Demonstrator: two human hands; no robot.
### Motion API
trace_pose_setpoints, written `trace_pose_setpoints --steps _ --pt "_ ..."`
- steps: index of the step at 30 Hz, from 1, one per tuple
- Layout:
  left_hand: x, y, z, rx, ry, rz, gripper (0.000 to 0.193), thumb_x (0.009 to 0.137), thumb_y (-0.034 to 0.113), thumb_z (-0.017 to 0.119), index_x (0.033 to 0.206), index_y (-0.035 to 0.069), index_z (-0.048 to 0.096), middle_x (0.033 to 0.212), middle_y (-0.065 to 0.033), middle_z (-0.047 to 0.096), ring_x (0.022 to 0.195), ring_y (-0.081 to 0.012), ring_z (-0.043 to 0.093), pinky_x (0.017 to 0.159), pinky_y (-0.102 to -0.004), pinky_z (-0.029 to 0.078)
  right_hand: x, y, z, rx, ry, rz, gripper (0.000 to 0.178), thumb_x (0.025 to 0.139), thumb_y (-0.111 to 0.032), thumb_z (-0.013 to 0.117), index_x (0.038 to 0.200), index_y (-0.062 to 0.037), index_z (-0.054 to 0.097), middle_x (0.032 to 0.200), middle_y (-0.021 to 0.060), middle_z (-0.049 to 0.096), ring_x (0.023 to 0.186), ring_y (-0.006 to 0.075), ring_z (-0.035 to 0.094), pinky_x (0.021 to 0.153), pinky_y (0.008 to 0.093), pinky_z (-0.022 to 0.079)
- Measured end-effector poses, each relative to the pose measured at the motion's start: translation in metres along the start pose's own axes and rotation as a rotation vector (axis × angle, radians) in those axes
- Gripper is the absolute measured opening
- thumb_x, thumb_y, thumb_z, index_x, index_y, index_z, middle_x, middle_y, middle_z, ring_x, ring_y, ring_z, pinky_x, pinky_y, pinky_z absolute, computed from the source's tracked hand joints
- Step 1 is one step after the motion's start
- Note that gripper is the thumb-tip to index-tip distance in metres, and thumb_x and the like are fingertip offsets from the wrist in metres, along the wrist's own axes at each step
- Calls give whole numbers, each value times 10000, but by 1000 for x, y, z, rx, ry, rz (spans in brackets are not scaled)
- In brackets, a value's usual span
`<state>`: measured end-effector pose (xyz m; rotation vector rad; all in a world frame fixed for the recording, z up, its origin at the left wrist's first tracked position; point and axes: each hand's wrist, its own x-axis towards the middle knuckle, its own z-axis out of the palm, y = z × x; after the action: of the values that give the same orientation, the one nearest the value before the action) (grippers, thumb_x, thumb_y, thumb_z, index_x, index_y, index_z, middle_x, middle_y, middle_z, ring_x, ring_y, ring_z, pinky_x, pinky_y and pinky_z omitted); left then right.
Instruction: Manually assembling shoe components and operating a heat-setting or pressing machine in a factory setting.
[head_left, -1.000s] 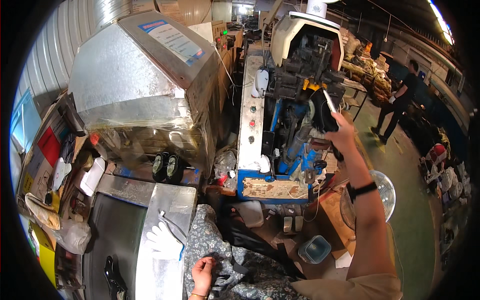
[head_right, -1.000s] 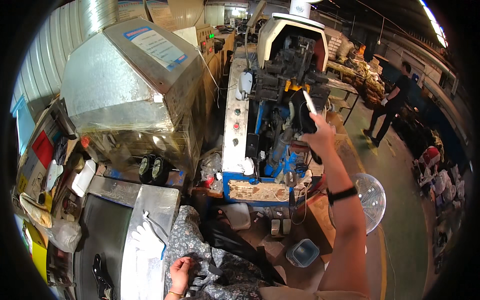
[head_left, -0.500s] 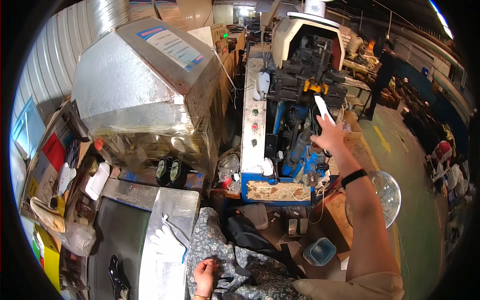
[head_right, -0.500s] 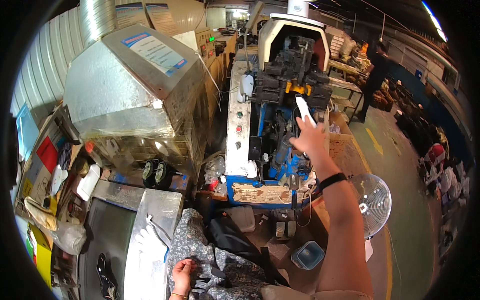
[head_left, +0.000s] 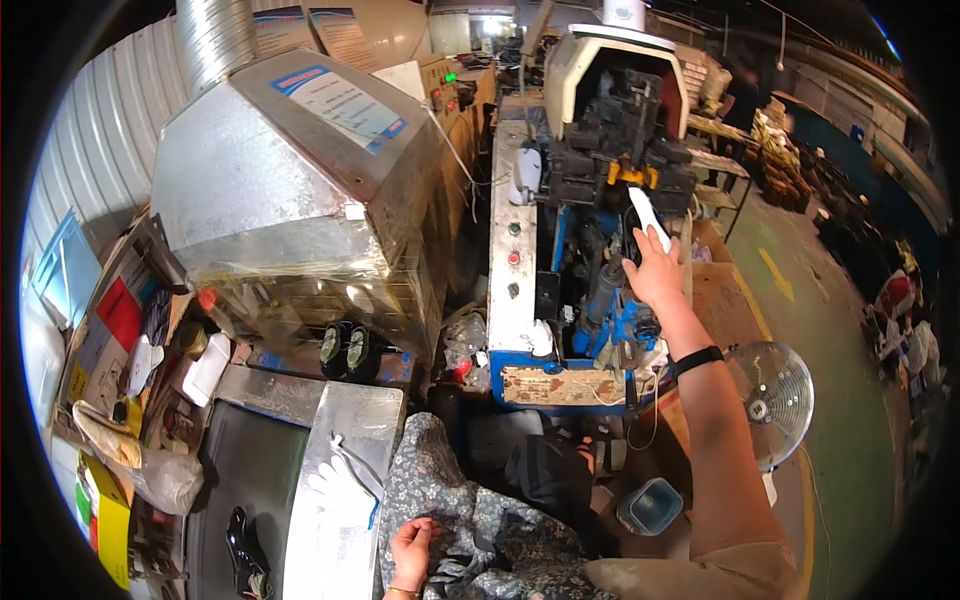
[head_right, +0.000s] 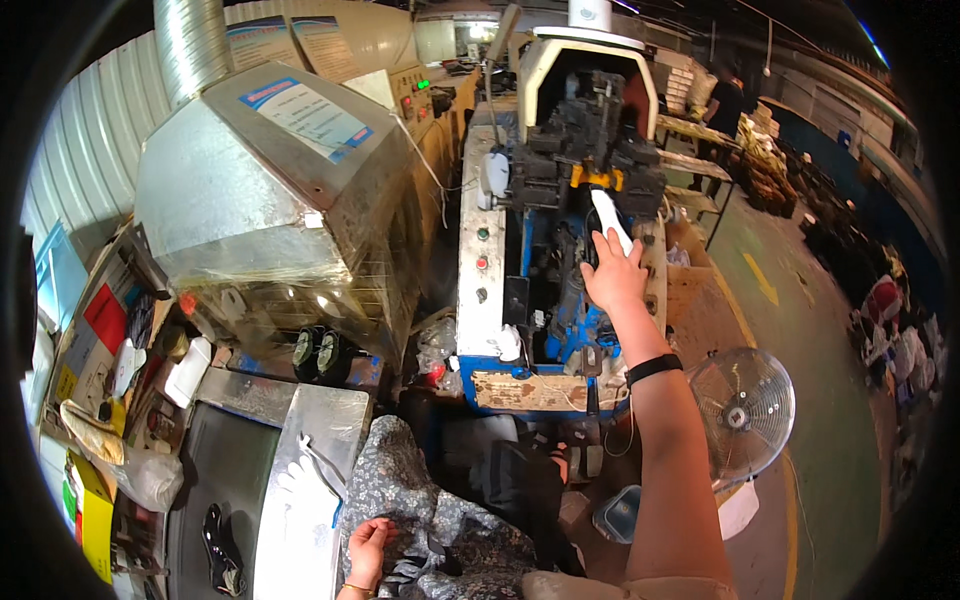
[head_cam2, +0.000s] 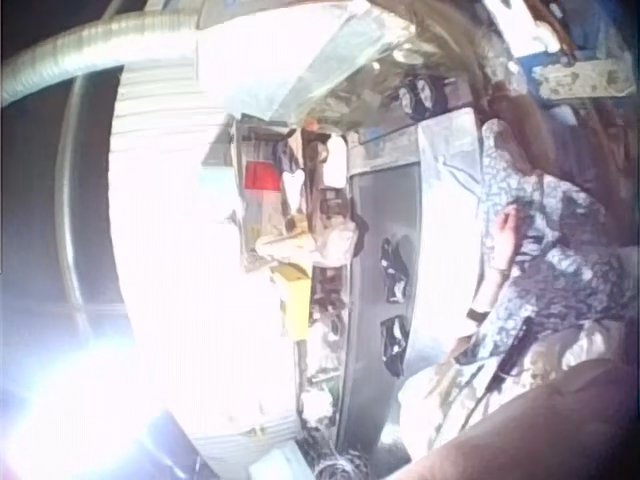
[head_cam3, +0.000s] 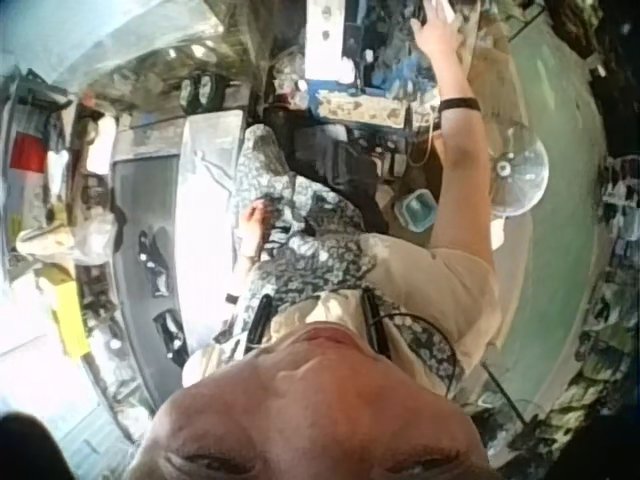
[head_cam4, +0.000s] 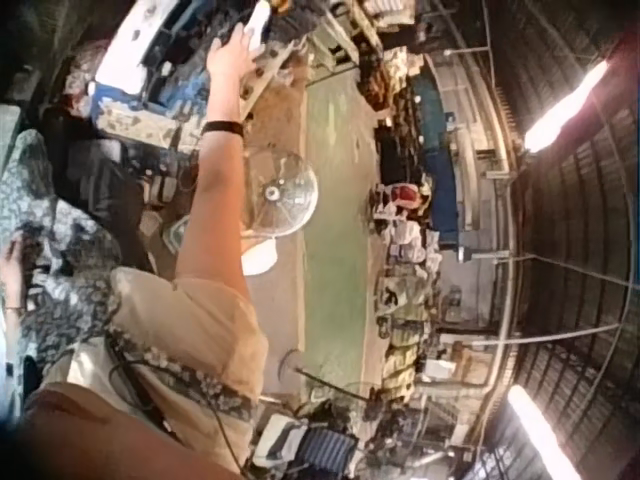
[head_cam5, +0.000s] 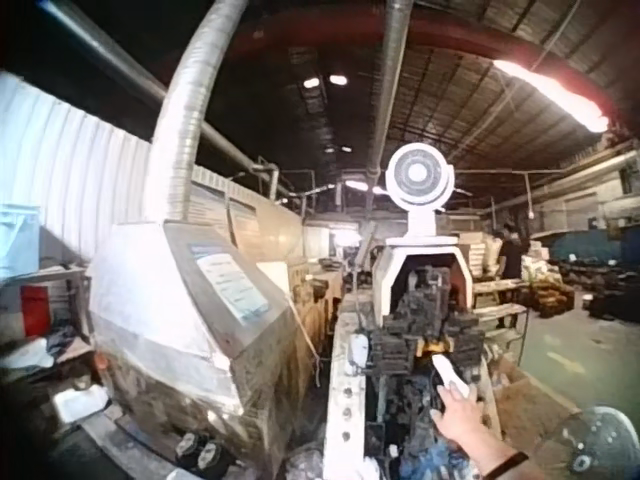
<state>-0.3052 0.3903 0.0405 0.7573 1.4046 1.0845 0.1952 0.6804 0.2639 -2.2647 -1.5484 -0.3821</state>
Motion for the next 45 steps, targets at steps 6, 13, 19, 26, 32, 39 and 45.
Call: trace_pose_setpoints --steps 6,13,19,26,32,39,45 --pt "-5 1 -51 -44 43 113 234 1029 213 535 1026 20 667 910 -22 680 772 -103 592 695 -256 496 35 -19 10 134 167 -318 575 818 -259 717 1347 -92 565 1329 184 584 1226 374 549 1029 444 442" --pt "-8 4 -217 1206 715 555 430 795 151 642 1195 3 587 1251 -232 574 1201 -439 523 1031 -487 428 133 84 51 -303 30 -244 606 964 -292 571 1514 -148 361 1534 129 409 1312 364 482 1076 446 402" --pt "-39 27 -382 1133 1114 -279 883 732 361 791 1420 -30 402 1485 -243 386 1395 -431 325 1179 -463 282 99 24 64 -415 312 -642 493 1037 -308 421 1480 -92 415 1536 155 406 1350 400 432 1148 495 304" --pt "57 73 -389 1196 871 -200 798 749 397 785 1378 21 468 1309 -180 564 1247 -365 520 1062 -459 410 -254 -56 173 332 -422 -788 319 871 -79 652 1185 -25 642 1202 176 626 1097 294 610 992 413 464" --pt "45 112 -328 1409 618 80 436 715 180 745 1109 86 585 1057 -130 620 1025 -342 607 882 -445 503 -379 -105 135 932 -583 -472 174 816 -36 704 978 30 712 1103 231 694 1041 343 677 930 381 513" --pt "-46 197 -157 1413 23 1303 327 817 103 667 1137 165 645 1174 -50 644 1147 -232 611 978 -379 492 -308 -247 62 1259 -837 -625 341 953 -115 643 1277 -16 604 1149 132 702 937 145 659 816 297 524" --pt "-58 134 -78 1322 -162 1471 390 865 102 614 1240 210 604 1372 -67 534 1311 -261 477 1108 -369 382 -300 -298 6 1405 -607 -533 315 980 -173 621 1262 -34 622 1111 139 719 934 129 677 797 288 525"
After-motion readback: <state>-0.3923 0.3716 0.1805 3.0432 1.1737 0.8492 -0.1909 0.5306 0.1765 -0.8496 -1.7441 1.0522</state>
